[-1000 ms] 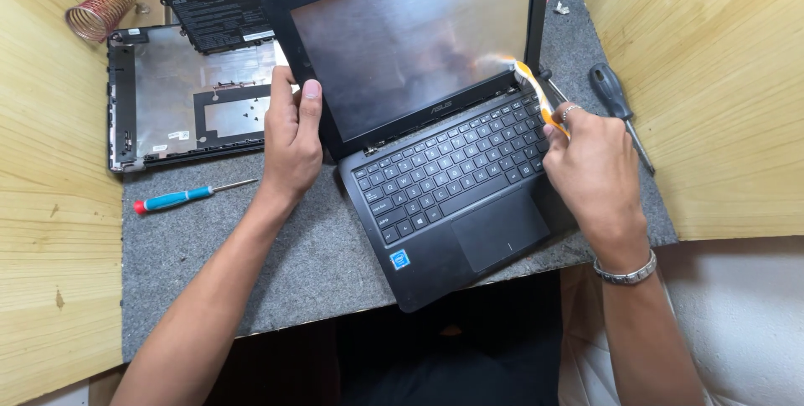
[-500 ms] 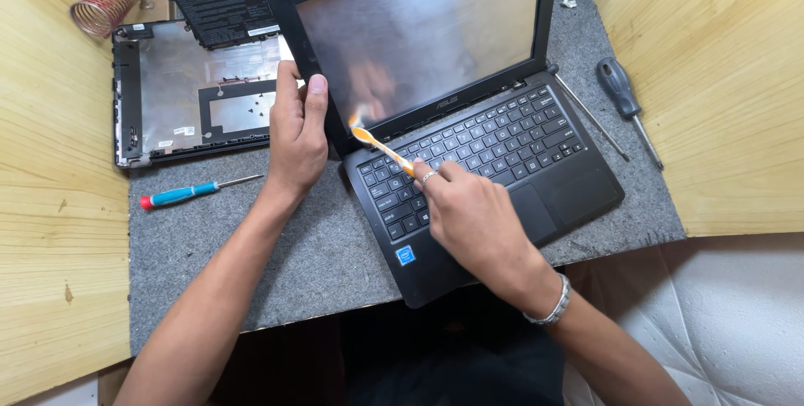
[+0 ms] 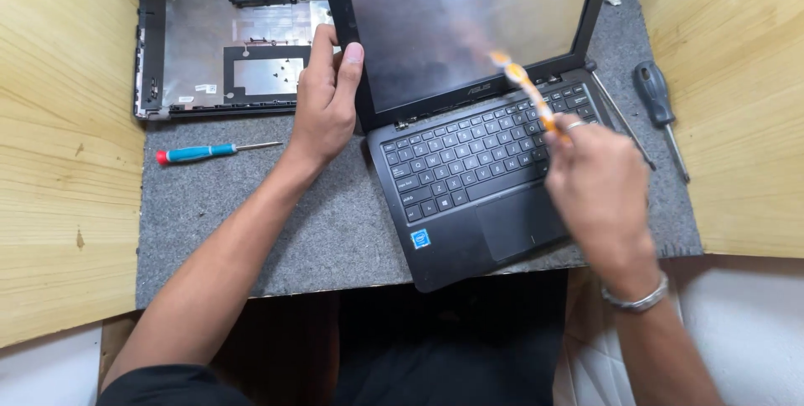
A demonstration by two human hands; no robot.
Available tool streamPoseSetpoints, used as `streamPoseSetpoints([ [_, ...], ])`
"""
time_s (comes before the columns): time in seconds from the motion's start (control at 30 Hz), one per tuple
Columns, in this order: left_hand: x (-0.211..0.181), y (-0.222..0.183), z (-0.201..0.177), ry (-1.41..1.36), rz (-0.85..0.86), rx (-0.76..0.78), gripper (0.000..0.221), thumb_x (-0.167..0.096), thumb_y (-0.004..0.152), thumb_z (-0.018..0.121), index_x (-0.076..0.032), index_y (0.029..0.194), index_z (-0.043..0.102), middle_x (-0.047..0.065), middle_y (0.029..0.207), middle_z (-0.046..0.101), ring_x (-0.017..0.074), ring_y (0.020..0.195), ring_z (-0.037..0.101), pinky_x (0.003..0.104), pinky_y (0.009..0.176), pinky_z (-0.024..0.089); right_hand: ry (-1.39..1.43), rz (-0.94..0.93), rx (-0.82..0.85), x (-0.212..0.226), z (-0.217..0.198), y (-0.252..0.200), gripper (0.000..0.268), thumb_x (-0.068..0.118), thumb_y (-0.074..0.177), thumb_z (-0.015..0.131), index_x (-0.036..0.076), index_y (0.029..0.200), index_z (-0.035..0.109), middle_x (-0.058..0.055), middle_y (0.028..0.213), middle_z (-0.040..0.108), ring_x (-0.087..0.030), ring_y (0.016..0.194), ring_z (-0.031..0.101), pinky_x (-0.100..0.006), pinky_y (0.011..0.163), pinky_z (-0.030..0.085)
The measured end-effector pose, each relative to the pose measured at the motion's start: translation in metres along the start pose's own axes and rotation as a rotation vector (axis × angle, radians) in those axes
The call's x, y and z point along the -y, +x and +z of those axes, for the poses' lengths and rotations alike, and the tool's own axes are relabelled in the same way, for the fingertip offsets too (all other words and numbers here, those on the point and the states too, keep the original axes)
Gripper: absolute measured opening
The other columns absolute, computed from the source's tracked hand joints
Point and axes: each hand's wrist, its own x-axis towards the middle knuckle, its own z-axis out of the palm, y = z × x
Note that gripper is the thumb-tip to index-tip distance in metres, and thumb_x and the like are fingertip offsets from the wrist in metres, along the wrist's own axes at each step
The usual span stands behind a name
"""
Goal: Cleaning a laptop screen with a toothbrush and inspecting internal components
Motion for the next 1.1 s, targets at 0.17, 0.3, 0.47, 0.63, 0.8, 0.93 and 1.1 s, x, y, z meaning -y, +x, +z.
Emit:
streamPoseSetpoints([
  [0.17, -0.002, -0.002, 0.000, 0.002, -0.004, 0.010, 0.018, -0.028, 0.113, 0.039, -0.014, 0.102, 0.038, -0.007, 0.069, 0.029, 0.0057, 0.057, 0.027, 0.026, 0.049, 0.021, 0.207, -0.311, 0.242, 0.074, 0.006, -0.029, 0.040, 0.019, 0.100, 0.059, 0.015, 0.139, 0.062, -0.008, 0.085, 0.059, -0.040, 0.053, 0.060, -0.057, 0.043, 0.049],
  [0.3, -0.001, 0.000, -0.001, 0.004, 0.013, 0.003, 0.018, -0.028, 0.112, 0.038, -0.014, 0.102, 0.039, -0.007, 0.069, 0.030, 0.0055, 0.057, 0.027, 0.025, 0.049, 0.022, 0.115, -0.339, 0.311, 0.068, -0.004, -0.026, 0.041, 0.021, 0.096, 0.060, 0.020, 0.136, 0.063, -0.004, 0.083, 0.060, -0.036, 0.055, 0.064, -0.055, 0.041, 0.051],
  [0.47, 0.003, -0.002, -0.002, -0.017, 0.014, 0.005, 0.018, -0.029, 0.112, 0.038, -0.014, 0.104, 0.039, -0.006, 0.069, 0.031, 0.0054, 0.055, 0.027, 0.024, 0.047, 0.020, -0.009, -0.159, 0.106, 0.038, 0.002, -0.017, 0.019, 0.022, 0.100, 0.068, 0.020, 0.119, 0.072, -0.007, 0.077, 0.064, -0.042, 0.064, 0.063, -0.055, 0.049, 0.046],
  [0.63, -0.001, -0.003, -0.001, 0.002, 0.018, 0.006, 0.017, -0.026, 0.113, 0.037, -0.013, 0.102, 0.037, -0.006, 0.070, 0.029, 0.0058, 0.058, 0.026, 0.025, 0.048, 0.020, 0.125, -0.255, 0.249, 0.057, -0.009, -0.033, 0.039, 0.015, 0.096, 0.060, 0.021, 0.133, 0.067, -0.005, 0.082, 0.064, -0.036, 0.049, 0.064, -0.055, 0.047, 0.054],
  [0.8, 0.001, 0.000, -0.002, 0.017, 0.031, -0.011, 0.017, -0.027, 0.113, 0.038, -0.013, 0.103, 0.038, -0.006, 0.072, 0.029, 0.0064, 0.059, 0.027, 0.026, 0.050, 0.022, -0.016, -0.193, 0.023, 0.027, 0.004, -0.034, 0.028, 0.015, 0.102, 0.066, 0.019, 0.128, 0.074, -0.007, 0.074, 0.059, -0.034, 0.053, 0.058, -0.049, 0.043, 0.045],
  [0.93, -0.001, -0.001, -0.002, 0.004, 0.030, 0.025, 0.017, -0.027, 0.114, 0.037, -0.012, 0.106, 0.039, -0.006, 0.071, 0.028, 0.0065, 0.059, 0.027, 0.026, 0.050, 0.021, 0.066, -0.425, 0.094, 0.055, -0.002, -0.066, 0.048, 0.010, 0.093, 0.066, 0.012, 0.141, 0.063, -0.002, 0.076, 0.049, -0.023, 0.048, 0.052, -0.041, 0.034, 0.042],
  [1.1, -0.001, -0.001, -0.002, 0.000, 0.025, 0.012, 0.015, -0.025, 0.114, 0.037, -0.012, 0.105, 0.038, -0.005, 0.074, 0.027, 0.0065, 0.062, 0.025, 0.026, 0.053, 0.020, -0.017, -0.149, -0.046, -0.041, -0.002, -0.054, 0.021, 0.016, 0.110, 0.072, 0.011, 0.129, 0.079, -0.009, 0.086, 0.066, -0.029, 0.064, 0.058, -0.045, 0.056, 0.046],
])
